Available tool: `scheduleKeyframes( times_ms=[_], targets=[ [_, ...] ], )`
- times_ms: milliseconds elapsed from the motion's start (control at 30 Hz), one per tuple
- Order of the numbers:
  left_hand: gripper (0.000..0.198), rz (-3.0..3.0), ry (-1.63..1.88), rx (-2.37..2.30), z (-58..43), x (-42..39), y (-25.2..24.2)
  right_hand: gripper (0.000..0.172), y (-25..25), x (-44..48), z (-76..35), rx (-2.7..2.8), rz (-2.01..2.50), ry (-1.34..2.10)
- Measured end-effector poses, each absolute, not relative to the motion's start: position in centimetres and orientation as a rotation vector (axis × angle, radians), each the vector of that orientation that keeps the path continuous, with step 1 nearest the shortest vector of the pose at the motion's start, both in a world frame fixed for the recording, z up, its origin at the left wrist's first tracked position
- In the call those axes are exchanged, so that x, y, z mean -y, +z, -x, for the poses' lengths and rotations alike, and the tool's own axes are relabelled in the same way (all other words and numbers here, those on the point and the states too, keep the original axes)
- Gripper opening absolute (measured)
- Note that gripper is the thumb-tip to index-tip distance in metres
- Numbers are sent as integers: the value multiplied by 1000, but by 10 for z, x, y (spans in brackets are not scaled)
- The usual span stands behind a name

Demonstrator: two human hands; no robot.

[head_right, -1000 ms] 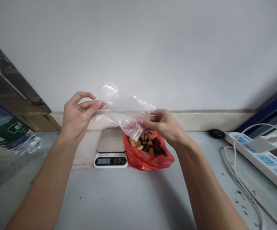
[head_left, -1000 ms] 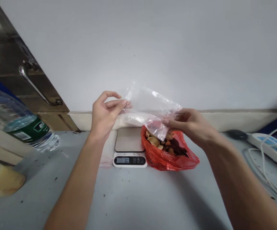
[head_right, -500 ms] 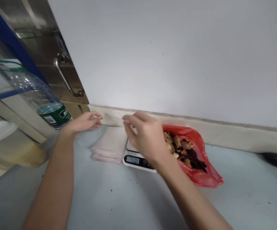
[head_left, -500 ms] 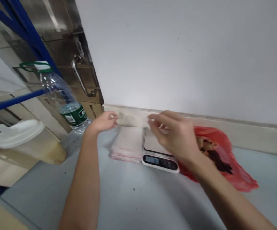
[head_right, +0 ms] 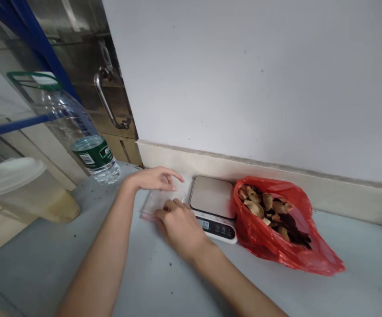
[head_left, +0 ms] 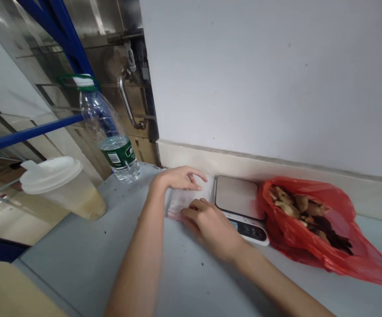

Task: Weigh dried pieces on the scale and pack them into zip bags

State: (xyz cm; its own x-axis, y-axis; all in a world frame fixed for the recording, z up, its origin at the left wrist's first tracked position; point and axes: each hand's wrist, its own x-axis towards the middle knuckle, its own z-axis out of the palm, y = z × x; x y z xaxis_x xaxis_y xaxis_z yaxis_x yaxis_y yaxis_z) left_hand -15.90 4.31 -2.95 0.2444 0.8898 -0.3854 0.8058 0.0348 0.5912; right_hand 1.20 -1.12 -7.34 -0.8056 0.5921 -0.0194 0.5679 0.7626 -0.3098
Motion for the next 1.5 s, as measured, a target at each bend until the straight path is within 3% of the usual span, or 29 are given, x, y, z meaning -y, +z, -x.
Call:
scheduleKeyframes(
  times_ms=[267, 400, 633, 733, 833, 967, 1133, 1267, 1333, 1367, 1433, 1500],
  targets=[
    [84, -1834, -61, -1648, 138, -54, -52, 26, -93, 14, -20, 2753, 805, 479],
    [90, -1875, -23, -1714, 135, -52, -51, 33, -90, 22, -30, 2774, 810, 534],
    [97, -1939, 59, -1817, 135, -52, -50, 26, -39, 17, -91, 2638, 721, 840],
    [89, -1971, 82, -1837, 126, -50, -36, 19, -15, 1, -129, 2448, 916, 687],
    [61, -2055, 162, -1832, 104, -44, -16, 24, -9, -22, -162, 2348, 1141, 376],
    [33, -2210, 389, -1504, 60, -33, 2, 24, -18, -45, -192, 2473, 1231, 565],
    [34, -2328, 211, -1182, 18, -27, -3, 26, -9, -51, -221, 2455, 1552, 613],
    [14, -2404, 127, -1111, 3, -28, -9, 16, 4, -52, -245, 2308, 1541, 457],
    [18, -2440, 165, -1115, 0, -29, -9, 9, 5, -54, -253, 2149, 1615, 322],
    [20, -2458, 207, -1131, -1, -30, -9, 14, 4, -55, -256, 2065, 1671, 294],
    [20, -2484, 344, -1173, 0, -30, -8, 24, 1, -57, -256, 1932, 1779, 375],
    [19, -2492, 472, -1199, 2, -29, -6, 18, 0, -58, -251, 1842, 1847, 498]
  ],
)
